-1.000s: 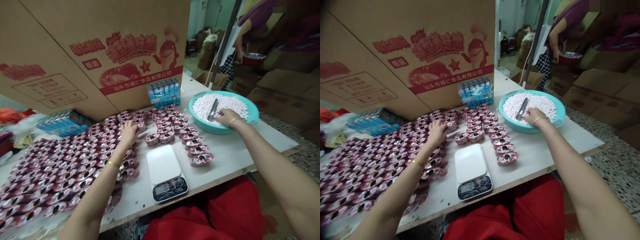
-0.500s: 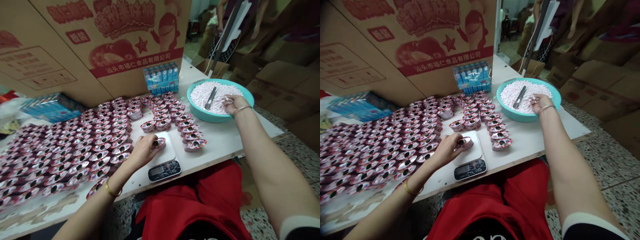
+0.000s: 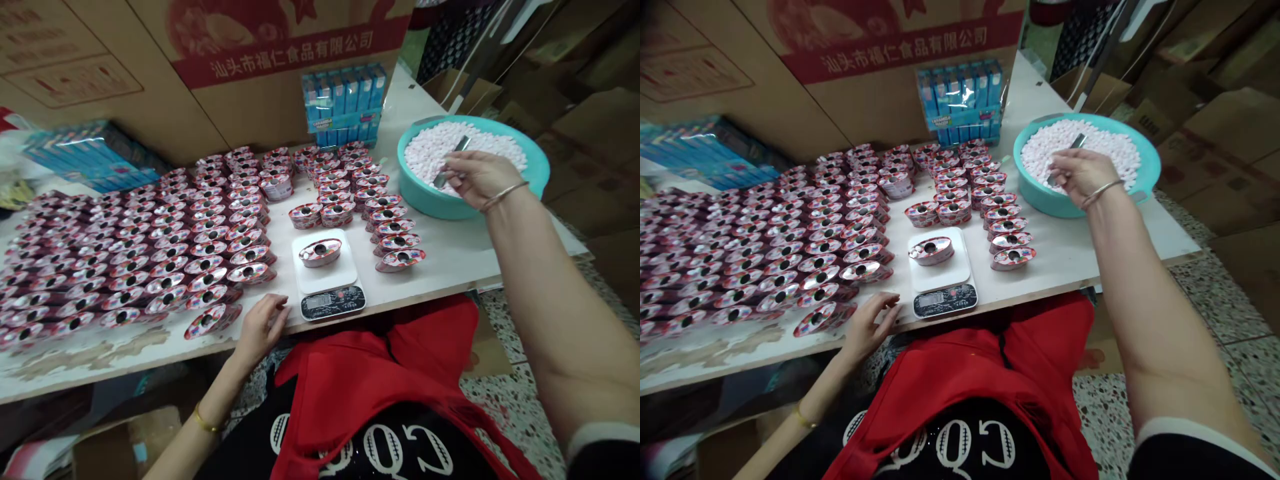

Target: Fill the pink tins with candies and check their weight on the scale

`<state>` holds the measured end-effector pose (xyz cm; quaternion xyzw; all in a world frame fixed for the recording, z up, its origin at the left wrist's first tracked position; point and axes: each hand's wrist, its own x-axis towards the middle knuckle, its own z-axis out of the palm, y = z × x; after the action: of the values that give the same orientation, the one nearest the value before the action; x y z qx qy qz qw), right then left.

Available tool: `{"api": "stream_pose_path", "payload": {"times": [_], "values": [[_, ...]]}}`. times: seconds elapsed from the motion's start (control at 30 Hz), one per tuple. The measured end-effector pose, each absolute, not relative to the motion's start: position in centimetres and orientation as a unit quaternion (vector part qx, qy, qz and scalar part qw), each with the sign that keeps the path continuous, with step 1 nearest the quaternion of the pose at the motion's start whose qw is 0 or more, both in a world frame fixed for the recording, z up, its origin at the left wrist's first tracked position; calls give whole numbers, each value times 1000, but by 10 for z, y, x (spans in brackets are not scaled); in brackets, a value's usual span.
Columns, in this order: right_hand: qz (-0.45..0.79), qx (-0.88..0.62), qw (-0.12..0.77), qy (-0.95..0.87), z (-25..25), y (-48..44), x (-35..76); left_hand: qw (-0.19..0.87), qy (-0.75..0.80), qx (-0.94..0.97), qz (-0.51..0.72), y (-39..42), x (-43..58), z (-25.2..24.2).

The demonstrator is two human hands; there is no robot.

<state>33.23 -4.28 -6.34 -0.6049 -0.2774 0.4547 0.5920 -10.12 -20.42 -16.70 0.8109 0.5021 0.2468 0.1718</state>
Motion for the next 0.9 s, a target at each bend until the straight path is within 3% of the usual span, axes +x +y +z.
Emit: {"api": "stream_pose_path", "payload": {"times": [0.17,0.33,0.63,0.77,0.9], "values": [[589,-513,416,-466,-50,-81,241,164,549,768,285,-221,-111,-200],[597,-460,291,-589,-56,-94,182,117,546,772,302,-221,-111,-213],[440,-506,168,-722,-72,-87,149,95,532,784,306,-220,-116,-221],[365,-514,162,-759,-70,-85,147,92,533,784,305,-220,-114,-219],[369,-505,176,-760,-66,-86,151,79,532,788,299,-219,-112,-216]]}}
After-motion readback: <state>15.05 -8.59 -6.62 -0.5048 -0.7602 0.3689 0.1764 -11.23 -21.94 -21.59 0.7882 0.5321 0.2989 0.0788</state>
